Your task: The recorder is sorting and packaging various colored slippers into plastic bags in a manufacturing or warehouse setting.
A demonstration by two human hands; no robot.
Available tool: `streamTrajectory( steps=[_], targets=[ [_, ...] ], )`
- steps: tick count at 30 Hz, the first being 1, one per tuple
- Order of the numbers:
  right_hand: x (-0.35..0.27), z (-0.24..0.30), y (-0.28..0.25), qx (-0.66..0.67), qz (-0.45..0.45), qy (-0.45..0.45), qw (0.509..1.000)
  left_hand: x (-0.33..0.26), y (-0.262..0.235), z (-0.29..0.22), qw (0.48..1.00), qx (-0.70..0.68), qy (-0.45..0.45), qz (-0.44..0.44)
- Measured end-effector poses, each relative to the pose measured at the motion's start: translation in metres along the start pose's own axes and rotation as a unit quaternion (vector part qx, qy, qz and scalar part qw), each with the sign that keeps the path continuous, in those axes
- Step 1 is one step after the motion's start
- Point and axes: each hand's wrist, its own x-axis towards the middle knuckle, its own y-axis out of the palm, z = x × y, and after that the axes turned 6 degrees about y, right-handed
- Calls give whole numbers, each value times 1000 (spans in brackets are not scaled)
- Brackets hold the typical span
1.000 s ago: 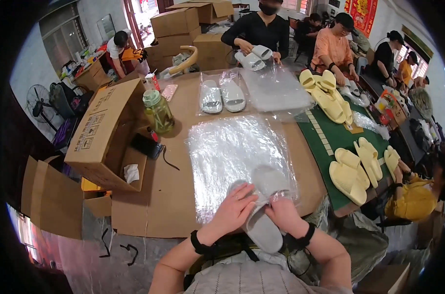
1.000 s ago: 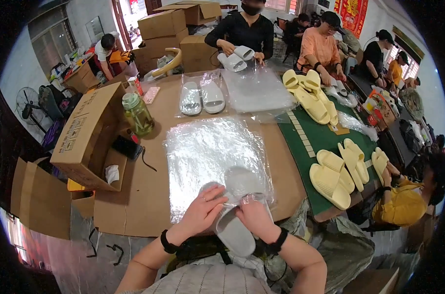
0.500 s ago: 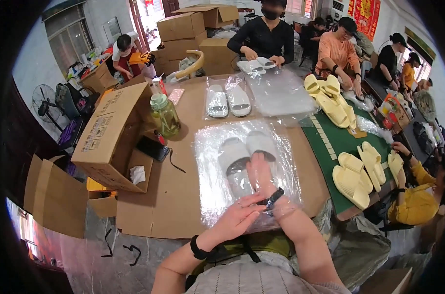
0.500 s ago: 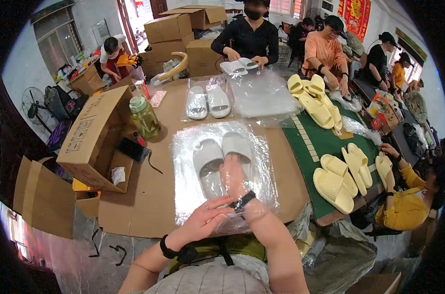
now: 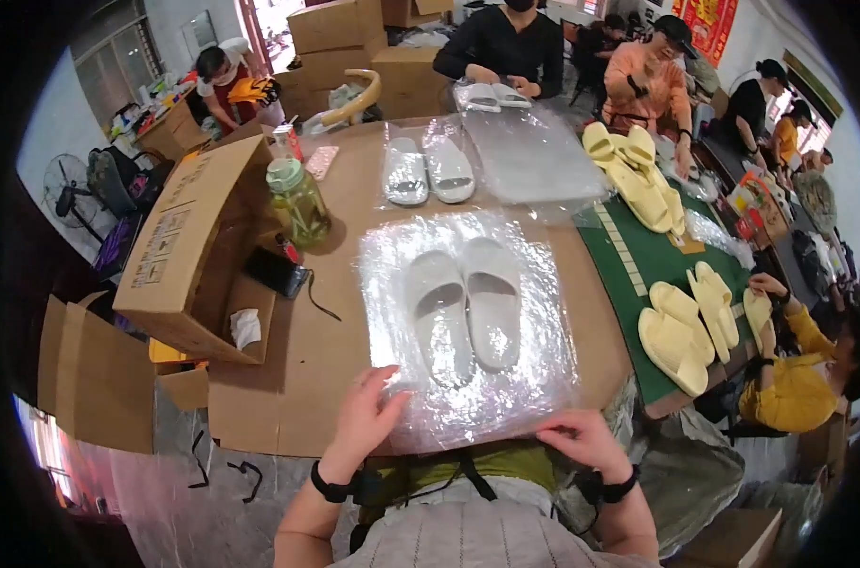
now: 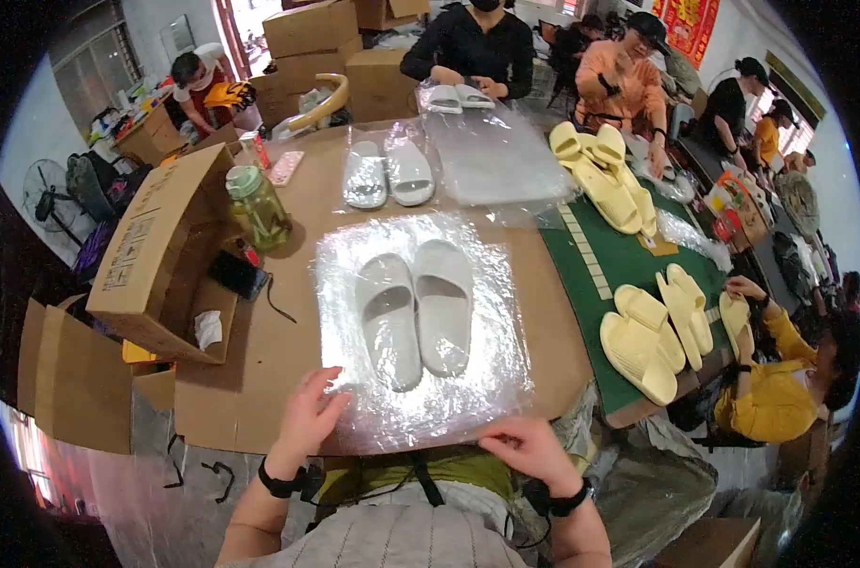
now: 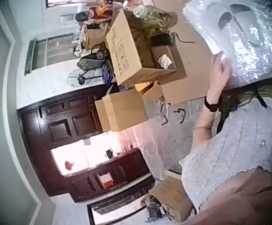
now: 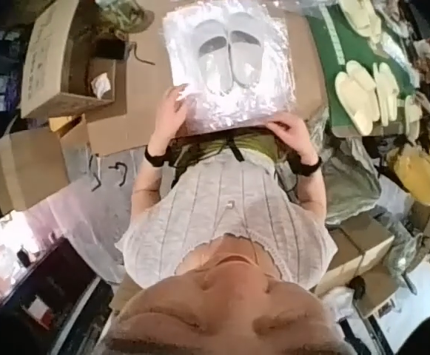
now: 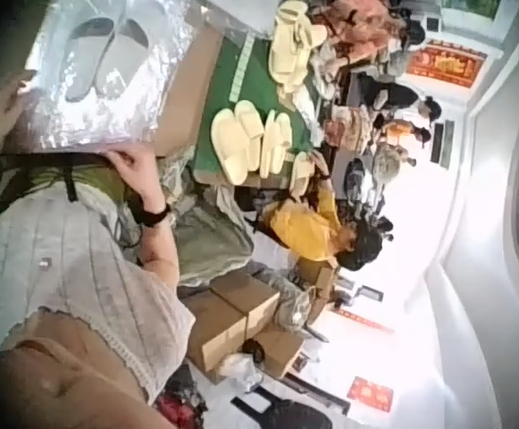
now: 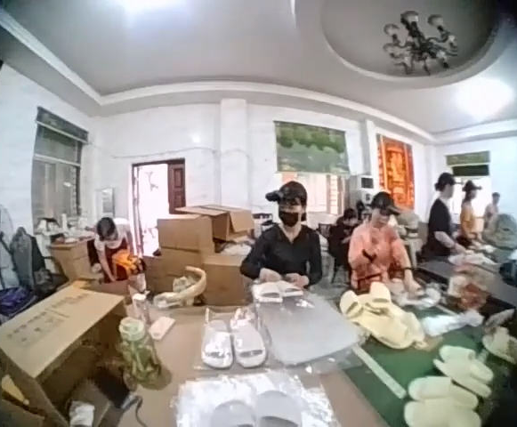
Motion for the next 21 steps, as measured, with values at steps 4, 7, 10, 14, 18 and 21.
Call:
streamTrajectory(
  steps=[4, 7, 10, 14, 18, 21],
  targets=[
    [-16, -27, -37, 127, -172, 54, 975, -10, 3, 15, 971, 68, -219, 68],
    [13, -26, -44, 157, -224, 97, 957, -10, 8, 15, 952, 34, -271, 137],
    [39, -29, -36, 164, -155, 160, 961, -18, 16, 34, 948, -37, -275, 155],
    [55, -42, -30, 158, -32, 171, 972, -19, 17, 34, 932, -176, -297, 106],
    [65, -61, -34, 128, -47, 134, 982, -34, 16, 73, 940, -225, -256, 23],
    [62, -57, -37, 108, -35, 189, 975, -34, 11, 75, 932, -247, -262, 24]
  ],
)
